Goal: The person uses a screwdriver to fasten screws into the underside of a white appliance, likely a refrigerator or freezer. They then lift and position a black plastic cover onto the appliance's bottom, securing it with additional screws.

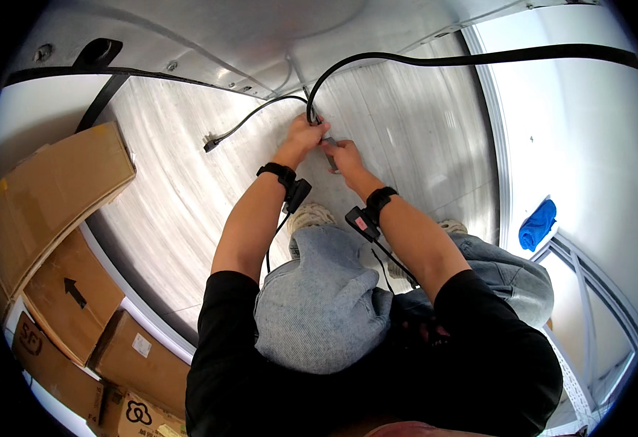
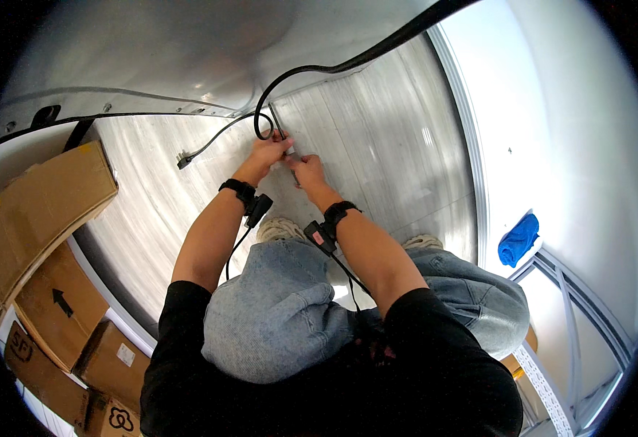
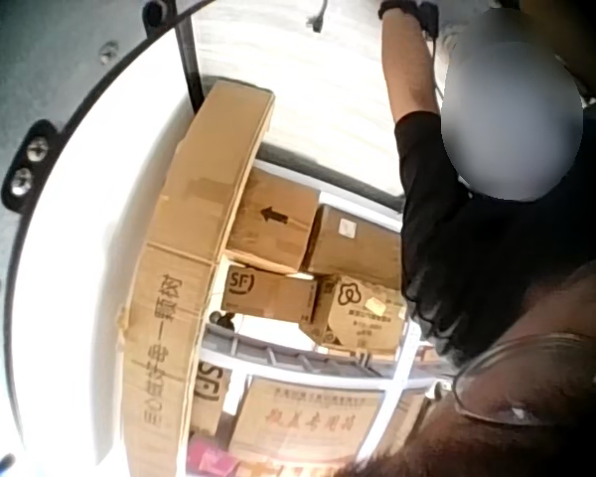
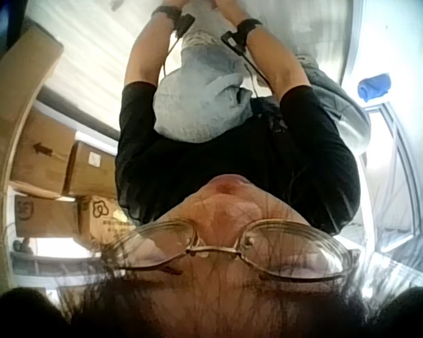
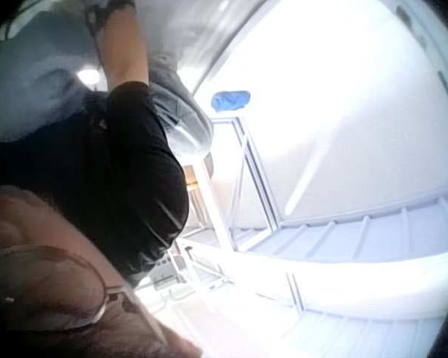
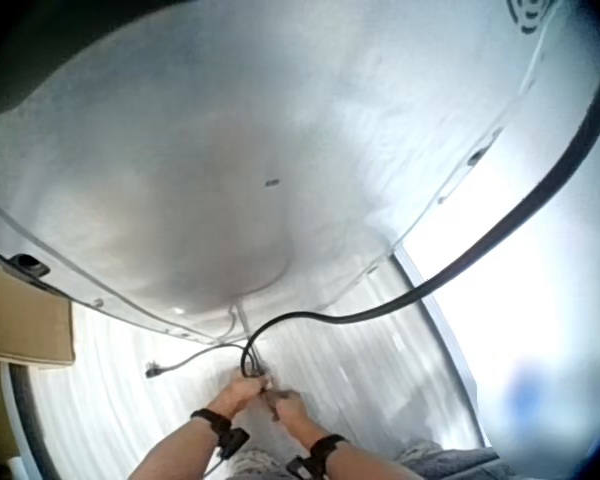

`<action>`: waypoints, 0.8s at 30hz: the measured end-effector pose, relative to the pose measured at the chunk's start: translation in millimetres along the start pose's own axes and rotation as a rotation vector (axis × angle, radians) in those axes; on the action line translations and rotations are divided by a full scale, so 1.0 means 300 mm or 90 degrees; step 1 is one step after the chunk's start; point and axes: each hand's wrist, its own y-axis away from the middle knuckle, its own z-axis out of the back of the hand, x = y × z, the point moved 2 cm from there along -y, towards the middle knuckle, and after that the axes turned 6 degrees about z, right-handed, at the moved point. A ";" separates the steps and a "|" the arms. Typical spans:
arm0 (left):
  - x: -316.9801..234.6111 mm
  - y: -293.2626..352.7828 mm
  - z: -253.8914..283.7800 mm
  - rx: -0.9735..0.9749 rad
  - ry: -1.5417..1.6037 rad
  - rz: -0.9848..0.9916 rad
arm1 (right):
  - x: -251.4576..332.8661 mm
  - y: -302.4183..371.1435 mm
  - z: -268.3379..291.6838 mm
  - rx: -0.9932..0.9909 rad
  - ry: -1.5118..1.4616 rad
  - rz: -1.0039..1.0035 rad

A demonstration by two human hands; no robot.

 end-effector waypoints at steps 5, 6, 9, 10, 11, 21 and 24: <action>-0.016 0.013 -0.010 -0.036 -0.087 -0.023 | -0.070 -0.032 0.000 -0.033 0.109 0.062; 0.008 -0.010 0.006 -0.017 -0.052 -0.037 | -0.063 -0.023 -0.012 0.003 0.049 0.035; -0.020 0.031 0.015 0.124 0.169 0.003 | -0.016 0.023 -0.025 0.078 -0.092 -0.029; -0.015 0.027 0.024 0.107 0.139 -0.011 | -0.010 0.029 -0.027 0.092 -0.111 -0.037; -0.012 0.020 0.031 0.089 0.110 -0.024 | -0.004 0.036 -0.031 0.105 -0.129 -0.045; -0.010 -0.023 0.001 -0.081 -0.148 -0.062 | -0.062 0.001 -0.031 0.012 0.029 0.043; -0.020 -0.004 0.032 0.033 0.010 -0.033 | -0.035 0.020 -0.022 0.092 -0.088 -0.025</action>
